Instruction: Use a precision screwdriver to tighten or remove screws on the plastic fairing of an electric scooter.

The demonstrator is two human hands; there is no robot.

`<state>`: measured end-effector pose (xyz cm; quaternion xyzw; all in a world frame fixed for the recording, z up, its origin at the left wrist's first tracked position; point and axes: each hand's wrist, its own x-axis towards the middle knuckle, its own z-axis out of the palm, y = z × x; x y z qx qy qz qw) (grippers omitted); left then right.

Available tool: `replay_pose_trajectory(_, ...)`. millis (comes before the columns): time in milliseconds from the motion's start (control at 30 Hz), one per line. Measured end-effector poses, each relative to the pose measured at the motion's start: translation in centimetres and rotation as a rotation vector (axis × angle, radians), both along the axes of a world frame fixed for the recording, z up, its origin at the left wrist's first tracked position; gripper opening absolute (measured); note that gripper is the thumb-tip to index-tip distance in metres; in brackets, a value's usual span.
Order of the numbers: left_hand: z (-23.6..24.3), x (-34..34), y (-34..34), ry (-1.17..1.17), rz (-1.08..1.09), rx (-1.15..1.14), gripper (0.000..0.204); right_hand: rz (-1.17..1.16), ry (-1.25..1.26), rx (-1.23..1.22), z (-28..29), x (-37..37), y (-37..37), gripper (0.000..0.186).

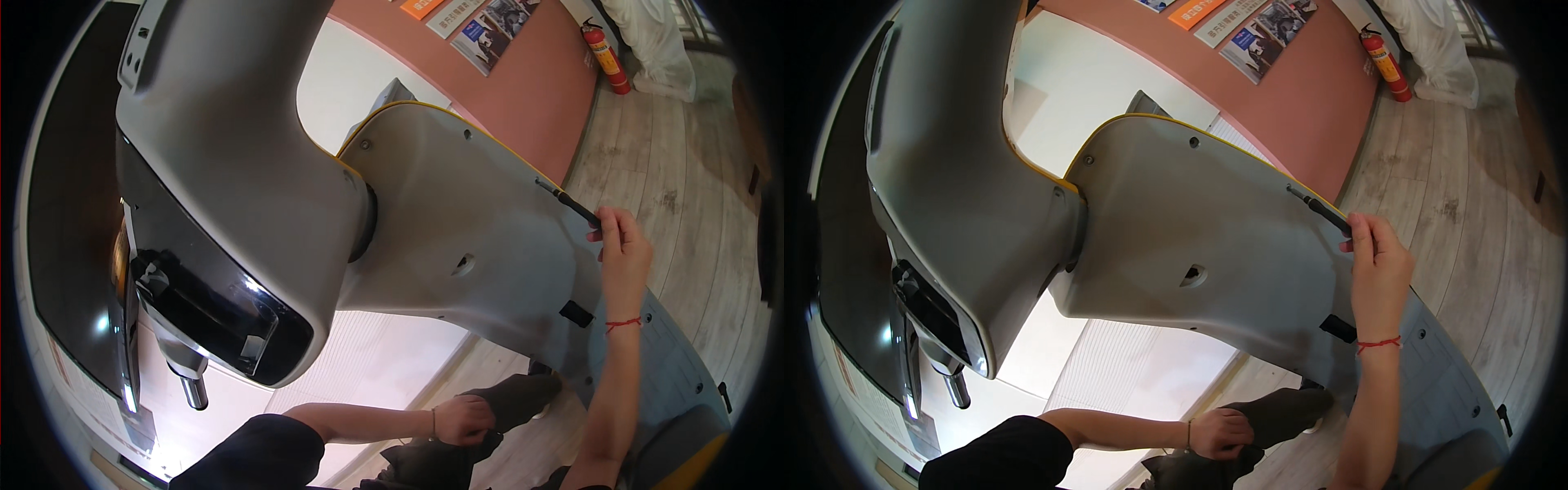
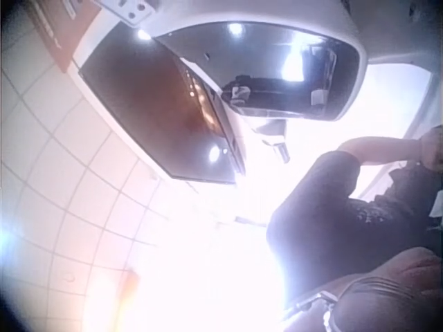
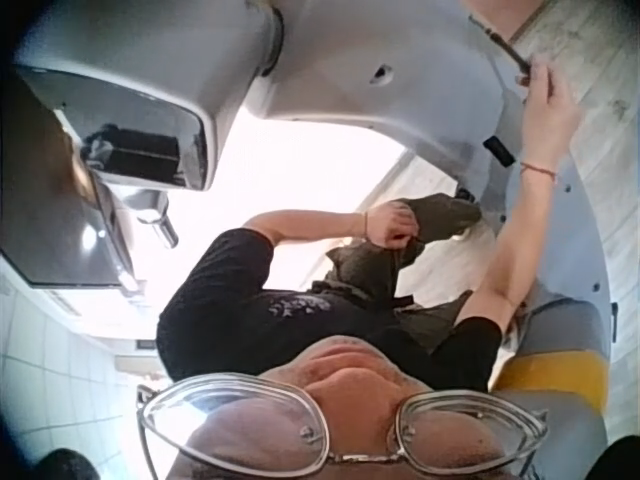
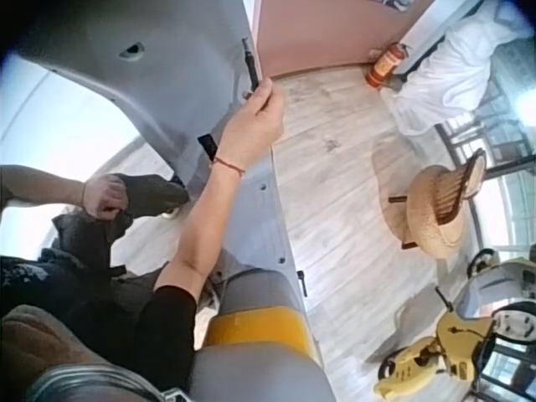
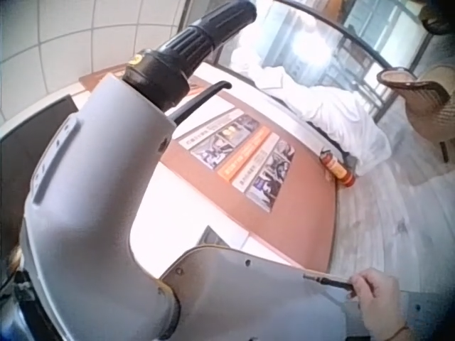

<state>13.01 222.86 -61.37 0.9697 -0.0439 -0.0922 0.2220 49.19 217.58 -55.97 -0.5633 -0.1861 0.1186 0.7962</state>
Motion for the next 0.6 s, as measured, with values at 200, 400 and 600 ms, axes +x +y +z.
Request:
replay_pose_trajectory(200,0.3,-0.3,0.8,0.079,0.013,0.016,0.021,0.111,-0.025,0.241,-0.5,0.3,0.1,0.024)
replay_pose_trajectory(400,1.1,0.1,0.9,0.078,-0.006,0.057,0.026,0.120,-0.207,0.293,-1.0,0.9,0.0,0.019)
replay_pose_trajectory(600,0.9,0.3,0.5,0.186,0.026,0.032,0.026,0.155,-0.254,0.360,-0.7,0.7,-0.1,0.023)
